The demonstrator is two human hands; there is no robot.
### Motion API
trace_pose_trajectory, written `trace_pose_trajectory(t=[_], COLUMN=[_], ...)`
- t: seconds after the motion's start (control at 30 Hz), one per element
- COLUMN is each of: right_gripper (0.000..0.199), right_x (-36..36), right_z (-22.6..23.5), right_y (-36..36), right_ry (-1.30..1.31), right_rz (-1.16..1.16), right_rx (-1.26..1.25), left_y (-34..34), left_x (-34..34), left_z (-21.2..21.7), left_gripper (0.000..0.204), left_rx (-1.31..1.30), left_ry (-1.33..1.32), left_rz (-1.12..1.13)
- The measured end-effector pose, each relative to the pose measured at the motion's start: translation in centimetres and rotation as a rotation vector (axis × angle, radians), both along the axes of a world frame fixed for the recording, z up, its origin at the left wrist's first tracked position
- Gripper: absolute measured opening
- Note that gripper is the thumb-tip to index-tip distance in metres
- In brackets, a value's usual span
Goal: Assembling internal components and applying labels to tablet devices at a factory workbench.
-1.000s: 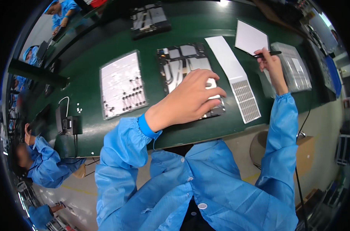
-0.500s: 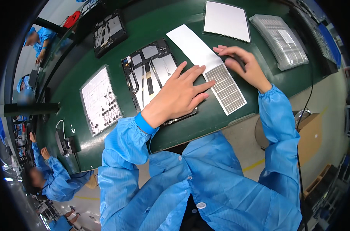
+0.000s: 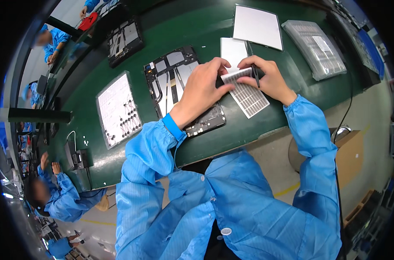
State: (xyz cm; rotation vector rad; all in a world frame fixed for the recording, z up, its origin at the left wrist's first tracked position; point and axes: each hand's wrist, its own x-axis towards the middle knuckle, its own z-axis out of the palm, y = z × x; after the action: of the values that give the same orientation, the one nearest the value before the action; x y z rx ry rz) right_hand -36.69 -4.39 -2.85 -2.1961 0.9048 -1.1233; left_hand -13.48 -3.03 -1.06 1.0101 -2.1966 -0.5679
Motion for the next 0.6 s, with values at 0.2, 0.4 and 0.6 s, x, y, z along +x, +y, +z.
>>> trace_pose_trajectory(t=[0.2, 0.4, 0.6], right_gripper=[0.027, 0.028, 0.03], right_x=[-0.13, 0.07, -0.32], right_z=[-0.57, -0.48, -0.71], right_y=[0.09, 0.12, -0.43], right_ry=[-0.022, 0.029, 0.004], right_rz=[-0.065, -0.038, 0.053], right_rx=[-0.012, -0.045, -0.028], left_y=[0.07, 0.02, 0.05], left_x=[0.13, 0.63, 0.17], left_z=[0.06, -0.72, -0.19], left_gripper=[0.017, 0.016, 0.02], left_rx=[-0.108, -0.2, -0.15], left_ry=[0.022, -0.038, -0.058], left_rz=[-0.004, 0.006, 0.014])
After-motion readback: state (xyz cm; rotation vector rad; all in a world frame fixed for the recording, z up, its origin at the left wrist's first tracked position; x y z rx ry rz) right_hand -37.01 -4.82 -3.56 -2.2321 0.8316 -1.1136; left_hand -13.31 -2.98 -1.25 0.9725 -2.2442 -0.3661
